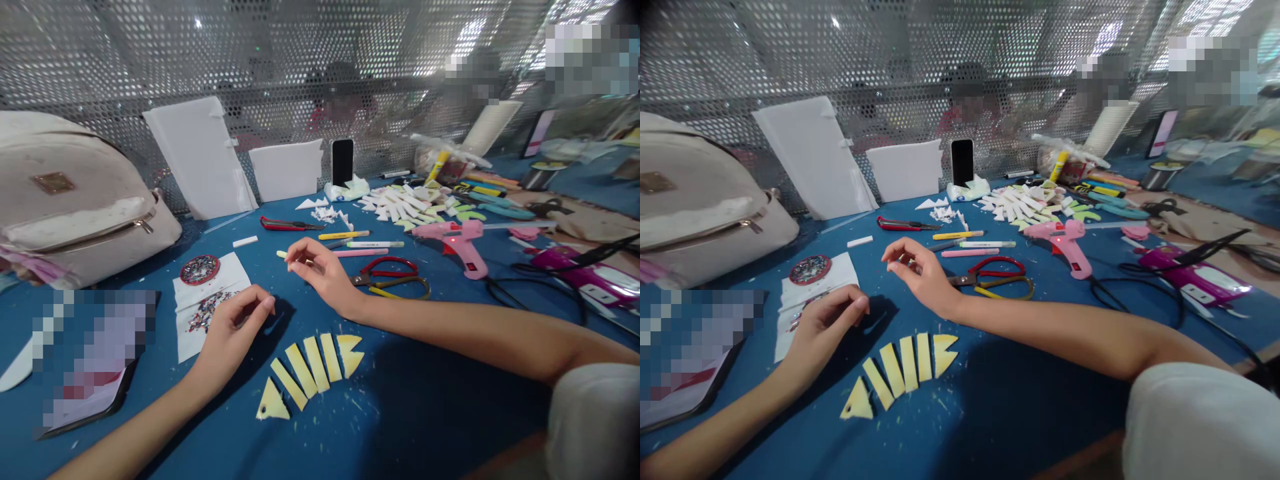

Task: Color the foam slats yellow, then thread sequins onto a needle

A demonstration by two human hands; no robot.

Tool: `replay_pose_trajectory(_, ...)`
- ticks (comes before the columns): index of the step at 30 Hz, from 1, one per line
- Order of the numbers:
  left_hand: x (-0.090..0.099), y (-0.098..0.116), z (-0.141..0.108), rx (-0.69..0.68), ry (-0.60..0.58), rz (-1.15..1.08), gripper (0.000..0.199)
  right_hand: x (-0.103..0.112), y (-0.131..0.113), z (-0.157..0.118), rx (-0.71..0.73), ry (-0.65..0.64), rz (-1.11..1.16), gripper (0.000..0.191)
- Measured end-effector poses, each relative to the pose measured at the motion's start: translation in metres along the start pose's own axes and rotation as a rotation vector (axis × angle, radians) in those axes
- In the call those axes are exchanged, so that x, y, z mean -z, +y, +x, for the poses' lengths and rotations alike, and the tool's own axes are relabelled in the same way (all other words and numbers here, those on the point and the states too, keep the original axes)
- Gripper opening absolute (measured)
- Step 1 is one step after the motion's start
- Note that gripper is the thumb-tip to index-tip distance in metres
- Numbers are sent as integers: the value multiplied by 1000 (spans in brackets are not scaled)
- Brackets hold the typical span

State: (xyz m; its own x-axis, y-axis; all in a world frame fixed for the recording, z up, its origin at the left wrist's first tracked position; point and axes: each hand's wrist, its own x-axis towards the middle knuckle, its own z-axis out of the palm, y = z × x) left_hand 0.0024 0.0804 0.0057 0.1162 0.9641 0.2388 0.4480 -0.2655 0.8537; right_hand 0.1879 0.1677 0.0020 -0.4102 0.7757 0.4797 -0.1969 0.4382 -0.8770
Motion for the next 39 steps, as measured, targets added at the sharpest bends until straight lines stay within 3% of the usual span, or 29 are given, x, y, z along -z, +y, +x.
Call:
replay_pose_trajectory(15,-2,-1,1,-61,-47,9,28,3,9,5,43,185,-83,9)
replay_pose_trajectory(18,-2,-3,1,-90,-80,-12,27,3,7,4,44,138,-106,14)
replay_pose_trajectory(24,-1,-7,0,-118,-36,-5,26,1,-6,-5,290,-18,-245,22)
replay_pose_trajectory(31,-1,-3,2,-164,67,-13,26,-1,-7,-8,144,-370,-151,17)
replay_pose_trajectory(39,0,-2,1,-158,120,10,27,-3,-4,-6,37,-344,-93,7)
